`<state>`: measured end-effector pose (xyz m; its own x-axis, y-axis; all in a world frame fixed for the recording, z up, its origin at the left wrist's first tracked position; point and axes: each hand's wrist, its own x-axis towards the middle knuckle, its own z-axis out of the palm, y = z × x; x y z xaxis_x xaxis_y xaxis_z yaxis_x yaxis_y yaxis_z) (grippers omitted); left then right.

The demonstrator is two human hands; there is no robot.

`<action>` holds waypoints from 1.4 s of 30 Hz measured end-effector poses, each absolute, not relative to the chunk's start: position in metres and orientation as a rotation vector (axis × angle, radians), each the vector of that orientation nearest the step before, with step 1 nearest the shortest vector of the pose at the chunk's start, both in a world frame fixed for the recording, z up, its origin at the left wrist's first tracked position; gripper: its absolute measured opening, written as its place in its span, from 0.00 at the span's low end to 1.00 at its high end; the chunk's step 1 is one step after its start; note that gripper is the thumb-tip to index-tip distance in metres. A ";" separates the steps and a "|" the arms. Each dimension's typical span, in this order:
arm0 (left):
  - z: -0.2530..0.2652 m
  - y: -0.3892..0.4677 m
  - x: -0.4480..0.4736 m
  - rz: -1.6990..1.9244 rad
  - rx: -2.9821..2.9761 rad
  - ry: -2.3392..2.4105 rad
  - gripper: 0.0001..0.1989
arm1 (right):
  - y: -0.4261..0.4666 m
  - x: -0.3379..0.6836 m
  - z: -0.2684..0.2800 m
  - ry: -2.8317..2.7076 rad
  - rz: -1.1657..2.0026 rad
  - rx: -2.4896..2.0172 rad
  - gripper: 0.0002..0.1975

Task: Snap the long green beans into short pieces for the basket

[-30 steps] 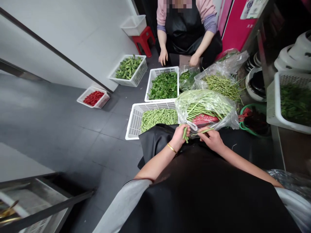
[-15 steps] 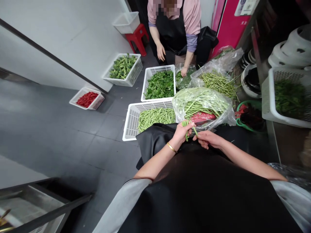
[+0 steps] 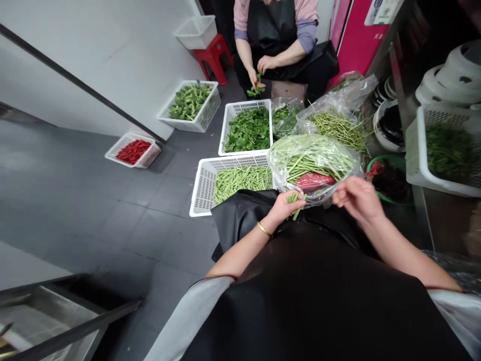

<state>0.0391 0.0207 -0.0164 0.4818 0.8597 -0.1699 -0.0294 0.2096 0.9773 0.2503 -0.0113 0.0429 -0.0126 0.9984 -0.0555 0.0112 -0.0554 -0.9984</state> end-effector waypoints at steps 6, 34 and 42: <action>-0.014 0.019 0.036 0.512 1.193 0.794 0.20 | -0.015 0.251 0.037 -2.402 0.544 -1.387 0.14; -0.042 0.048 0.029 0.688 0.402 0.725 0.20 | 0.125 0.275 -0.062 -2.379 0.517 -2.462 0.18; -0.047 0.036 0.055 0.604 0.658 0.980 0.20 | 0.019 0.227 -0.018 -2.377 0.811 -1.851 0.09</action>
<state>0.0551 0.0360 -0.0468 0.4289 0.7199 -0.5458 -0.1640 0.6562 0.7366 0.2272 0.0187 -0.0179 -0.2961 0.9094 -0.2920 0.8983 0.1613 -0.4087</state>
